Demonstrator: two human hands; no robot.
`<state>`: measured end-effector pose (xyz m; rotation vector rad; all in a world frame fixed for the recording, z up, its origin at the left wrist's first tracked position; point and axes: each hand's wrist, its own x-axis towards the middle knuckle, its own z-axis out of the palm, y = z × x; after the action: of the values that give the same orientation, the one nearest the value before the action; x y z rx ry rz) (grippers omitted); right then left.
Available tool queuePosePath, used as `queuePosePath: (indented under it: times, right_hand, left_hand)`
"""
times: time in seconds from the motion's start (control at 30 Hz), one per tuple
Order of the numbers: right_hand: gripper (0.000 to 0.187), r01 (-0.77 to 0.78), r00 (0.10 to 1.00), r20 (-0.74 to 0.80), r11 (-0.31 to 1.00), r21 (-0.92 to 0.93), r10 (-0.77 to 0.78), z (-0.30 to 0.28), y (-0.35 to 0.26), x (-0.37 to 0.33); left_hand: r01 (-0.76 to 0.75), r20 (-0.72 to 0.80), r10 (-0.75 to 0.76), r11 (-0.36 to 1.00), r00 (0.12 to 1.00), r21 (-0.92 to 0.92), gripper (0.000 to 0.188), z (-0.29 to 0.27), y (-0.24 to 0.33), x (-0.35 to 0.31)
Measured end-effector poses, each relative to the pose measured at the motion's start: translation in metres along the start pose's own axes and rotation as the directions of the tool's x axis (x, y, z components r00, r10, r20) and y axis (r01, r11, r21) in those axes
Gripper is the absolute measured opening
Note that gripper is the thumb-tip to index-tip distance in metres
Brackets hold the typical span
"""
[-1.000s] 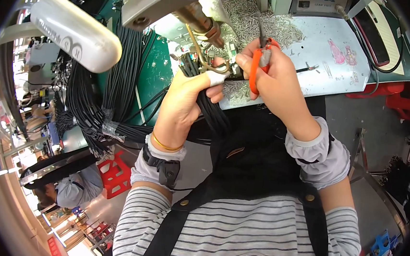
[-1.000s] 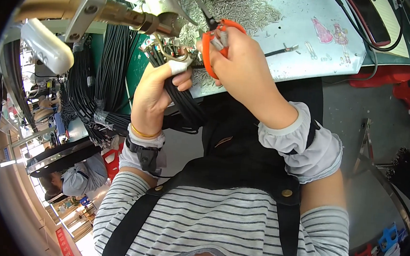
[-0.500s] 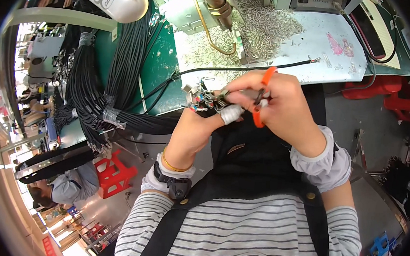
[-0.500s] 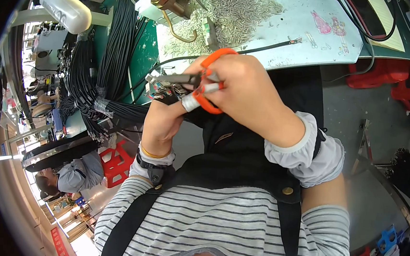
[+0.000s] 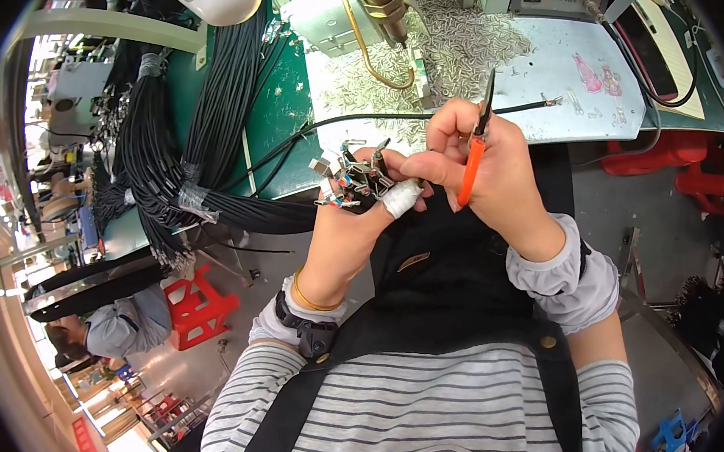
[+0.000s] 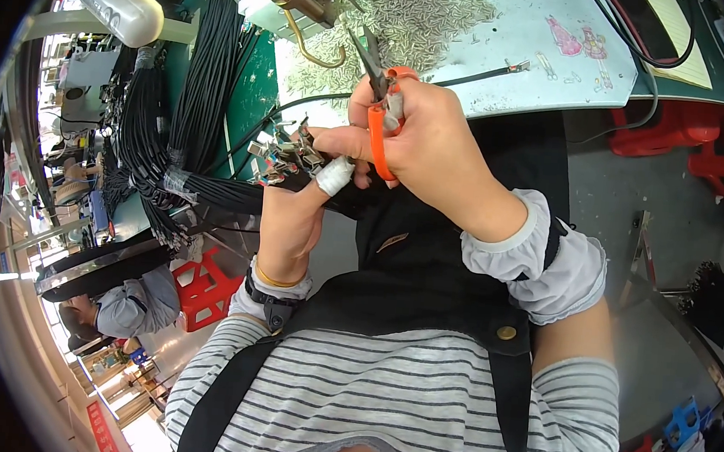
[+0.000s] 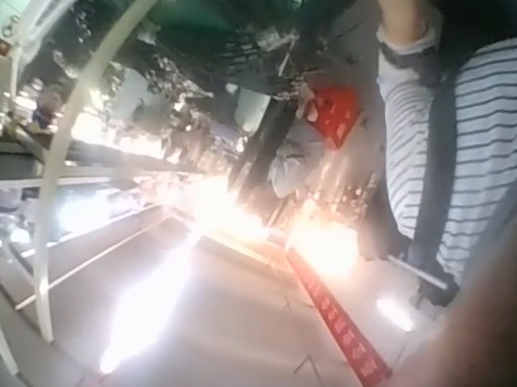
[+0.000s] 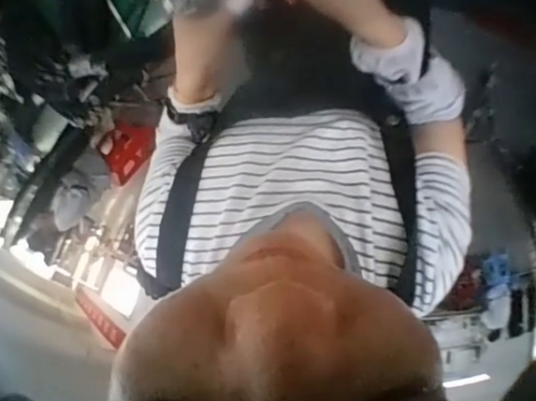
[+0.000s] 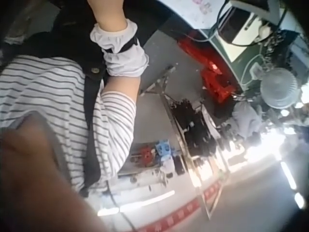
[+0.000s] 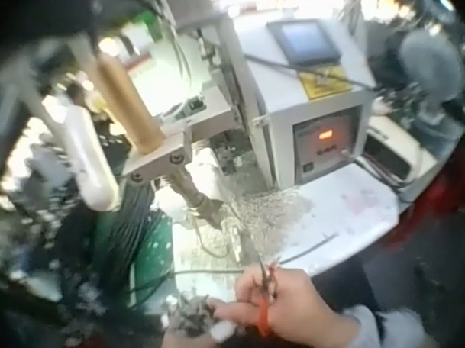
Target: The person picks up a bundle of cables, trims the wire ends with shears, and then uses a machine to press each cable end. They repeat this process for every cable in the bundle before setting it back down.
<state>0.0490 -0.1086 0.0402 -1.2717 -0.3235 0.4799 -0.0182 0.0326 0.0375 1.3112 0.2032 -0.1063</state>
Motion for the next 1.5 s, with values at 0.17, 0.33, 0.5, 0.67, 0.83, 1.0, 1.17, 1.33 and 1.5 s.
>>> queuePosePath:
  times: [0.17,0.33,0.5,0.67,0.83,1.0,1.17,1.33,1.5]
  right_hand:
    - [0.017,0.255,0.94,-0.072,0.824,-0.505,-0.335,0.0,0.023,0.003]
    - [0.022,0.66,0.558,0.157,0.321,-0.679,-0.815,-0.015,0.021,0.015]
    - [0.027,0.732,0.525,0.404,0.156,-0.663,-0.749,-0.021,0.014,0.004]
    - [0.023,0.665,0.601,0.445,0.108,-0.739,-0.664,-0.022,0.015,-0.006]
    - [0.018,0.512,0.831,0.355,0.338,-0.79,-0.429,-0.014,0.0,-0.014]
    - [0.015,0.495,0.85,0.273,0.505,-0.707,-0.451,-0.019,0.013,-0.009]
    - [0.017,0.542,0.809,0.228,0.539,-0.644,-0.542,-0.016,0.024,-0.009]
    - [0.019,0.579,0.723,0.168,0.457,-0.675,-0.67,-0.004,0.035,-0.013]
    - [0.012,0.421,0.843,0.043,0.607,-0.674,-0.537,0.001,0.035,-0.02]
  left_hand:
    - [-0.075,-0.018,0.076,0.995,0.997,0.059,0.021,0.001,-0.003,0.002]
    - [0.044,-0.006,-0.047,0.975,0.999,-0.217,0.027,-0.013,0.011,0.003]
    - [0.259,0.213,-0.184,0.875,0.96,-0.41,0.03,-0.022,0.017,0.005]
    - [0.138,0.041,-0.133,0.978,0.99,-0.155,0.022,-0.012,0.015,0.0]
    - [-0.064,-0.148,0.103,0.966,0.984,0.25,0.014,-0.001,0.001,-0.005]
    - [0.143,-0.035,-0.156,0.96,0.987,-0.241,0.013,-0.007,0.002,0.002]
    - [0.272,0.06,-0.273,0.862,0.96,-0.428,0.014,-0.007,0.004,0.001]
    - [0.182,-0.07,-0.216,0.928,0.974,-0.326,0.016,0.002,-0.001,-0.002]
    - [0.036,-0.224,-0.075,0.984,0.972,-0.177,0.018,0.015,-0.003,-0.004]
